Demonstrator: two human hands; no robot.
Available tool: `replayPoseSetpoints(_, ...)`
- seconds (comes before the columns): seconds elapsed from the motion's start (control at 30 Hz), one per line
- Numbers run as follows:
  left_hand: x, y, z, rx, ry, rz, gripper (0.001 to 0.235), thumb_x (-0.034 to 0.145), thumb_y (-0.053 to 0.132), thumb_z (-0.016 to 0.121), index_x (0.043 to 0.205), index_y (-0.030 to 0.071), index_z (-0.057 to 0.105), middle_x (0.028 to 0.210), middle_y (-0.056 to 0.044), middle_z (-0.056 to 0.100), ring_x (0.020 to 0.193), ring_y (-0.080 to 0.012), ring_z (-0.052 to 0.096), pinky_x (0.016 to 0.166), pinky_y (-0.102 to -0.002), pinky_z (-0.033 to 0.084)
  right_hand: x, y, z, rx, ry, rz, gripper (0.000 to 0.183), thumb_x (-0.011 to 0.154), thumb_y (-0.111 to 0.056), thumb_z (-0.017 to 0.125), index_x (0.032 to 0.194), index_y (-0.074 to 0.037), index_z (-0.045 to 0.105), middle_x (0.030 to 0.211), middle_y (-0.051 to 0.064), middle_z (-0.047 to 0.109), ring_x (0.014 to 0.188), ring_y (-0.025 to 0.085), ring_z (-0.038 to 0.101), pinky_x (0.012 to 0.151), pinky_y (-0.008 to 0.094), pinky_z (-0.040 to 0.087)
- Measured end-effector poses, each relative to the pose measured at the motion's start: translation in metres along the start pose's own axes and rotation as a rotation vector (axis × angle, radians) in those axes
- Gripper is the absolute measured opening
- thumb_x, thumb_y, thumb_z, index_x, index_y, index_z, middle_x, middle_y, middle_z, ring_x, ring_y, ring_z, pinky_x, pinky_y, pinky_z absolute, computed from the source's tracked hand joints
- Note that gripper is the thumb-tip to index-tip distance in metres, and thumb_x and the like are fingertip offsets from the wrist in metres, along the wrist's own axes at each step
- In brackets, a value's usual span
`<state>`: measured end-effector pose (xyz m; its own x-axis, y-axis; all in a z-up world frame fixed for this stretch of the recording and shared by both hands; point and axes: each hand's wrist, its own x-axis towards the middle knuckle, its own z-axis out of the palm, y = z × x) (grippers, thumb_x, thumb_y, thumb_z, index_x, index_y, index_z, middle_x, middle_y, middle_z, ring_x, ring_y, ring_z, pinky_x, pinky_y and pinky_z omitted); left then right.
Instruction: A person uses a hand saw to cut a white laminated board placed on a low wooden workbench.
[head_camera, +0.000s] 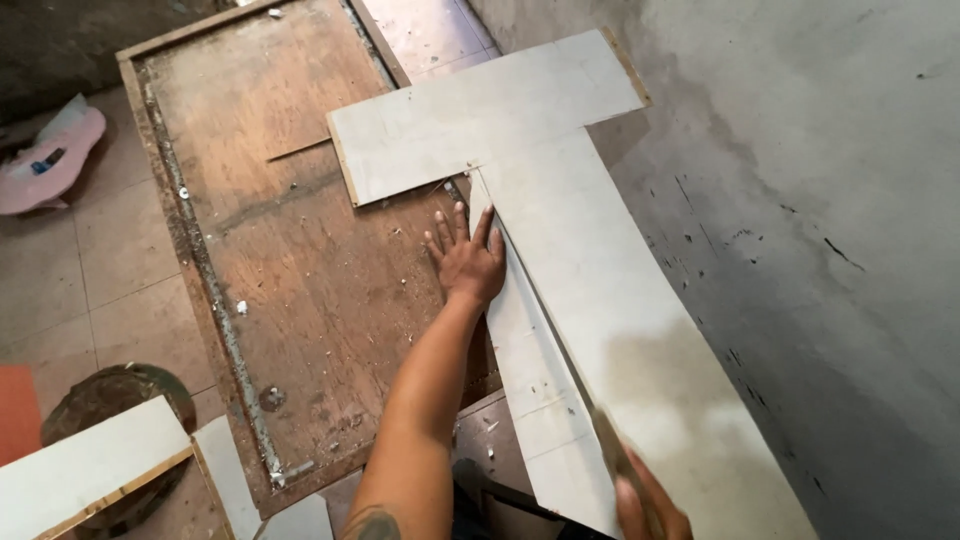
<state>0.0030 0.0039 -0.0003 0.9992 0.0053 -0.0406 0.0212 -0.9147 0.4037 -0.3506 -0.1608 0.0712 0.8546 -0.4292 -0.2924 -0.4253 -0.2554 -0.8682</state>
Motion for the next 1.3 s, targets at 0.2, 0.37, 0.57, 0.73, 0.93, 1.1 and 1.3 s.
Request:
replayPoseSetpoints(0.2, 0.000, -0.003, 0.008, 0.023, -0.018, -0.006, 0.062, 0.098, 0.058, 0.017, 0.156, 0.039, 0.028, 0.169, -0.006, 0.009, 0.155, -0.0351, -0.006, 0.121, -0.059, -0.008, 0.028, 0.000, 0.022, -0.027, -0.006, -0.125, 0.048, 0.089, -0.021, 0.062, 0.131, 0.003, 0.065, 0.130, 0.020, 0.073, 0.125, 0.027, 0.069, 0.104, 0.037, 0.054)
replayPoseSetpoints(0.37, 0.007, -0.002, 0.009, -0.043, 0.074, 0.031, 0.060, 0.097, 0.052, 0.033, 0.154, 0.034, 0.039, 0.167, -0.009, 0.023, 0.154, -0.0411, 0.008, 0.121, -0.061, -0.001, 0.032, -0.015, 0.025, -0.016, -0.035, -0.206, 0.052, 0.091, -0.025, 0.062, 0.136, 0.000, 0.061, 0.121, 0.018, 0.077, 0.111, 0.024, 0.076, 0.094, 0.034, 0.059)
replayPoseSetpoints(0.57, -0.001, 0.002, 0.005, 0.010, -0.009, -0.005, 0.061, 0.099, 0.057, 0.020, 0.156, 0.038, 0.029, 0.169, -0.005, 0.011, 0.155, -0.0344, -0.004, 0.121, -0.058, -0.008, -0.024, 0.090, 0.003, -0.116, 0.057, -0.183, 0.049, 0.088, -0.018, 0.057, 0.135, -0.011, 0.065, 0.133, 0.013, 0.073, 0.131, 0.026, 0.067, 0.110, 0.041, 0.052)
replayPoseSetpoints(0.73, 0.001, -0.001, 0.009, 0.041, 0.018, -0.009, 0.061, 0.099, 0.056, 0.021, 0.156, 0.037, 0.031, 0.169, -0.006, 0.014, 0.155, -0.0350, 0.000, 0.122, -0.058, -0.003, 0.039, -0.023, 0.033, -0.012, -0.067, -0.235, 0.051, 0.091, -0.025, 0.060, 0.135, 0.001, 0.061, 0.133, 0.020, 0.071, 0.126, 0.028, 0.068, 0.102, 0.037, 0.057)
replayPoseSetpoints(0.93, -0.006, 0.004, -0.009, 0.014, -0.033, -0.015, 0.062, 0.099, 0.055, 0.019, 0.157, 0.036, 0.028, 0.169, -0.008, 0.012, 0.155, -0.0361, -0.004, 0.121, -0.058, -0.007, 0.001, 0.003, -0.007, -0.024, -0.031, 0.166, 0.055, 0.088, -0.027, 0.056, 0.139, -0.006, 0.061, 0.132, 0.015, 0.075, 0.111, 0.023, 0.079, 0.095, 0.039, 0.063)
replayPoseSetpoints(1.1, -0.007, 0.000, 0.001, -0.003, -0.012, -0.006, 0.062, 0.098, 0.055, 0.022, 0.156, 0.036, 0.032, 0.169, -0.008, 0.012, 0.155, -0.0354, -0.003, 0.121, -0.058, -0.007, 0.011, -0.005, 0.006, 0.039, -0.018, 0.140, 0.052, 0.089, -0.024, 0.059, 0.136, -0.002, 0.064, 0.100, 0.017, 0.083, 0.071, 0.020, 0.075, 0.065, 0.032, 0.061)
replayPoseSetpoints(1.3, 0.000, -0.002, 0.003, -0.001, 0.026, 0.004, 0.062, 0.098, 0.055, 0.022, 0.155, 0.035, 0.034, 0.169, -0.008, 0.013, 0.155, -0.0352, -0.003, 0.121, -0.059, -0.007, 0.029, -0.009, 0.021, -0.031, -0.057, -0.124, 0.051, 0.091, -0.027, 0.057, 0.136, -0.002, 0.062, 0.135, 0.018, 0.071, 0.128, 0.028, 0.067, 0.105, 0.039, 0.054)
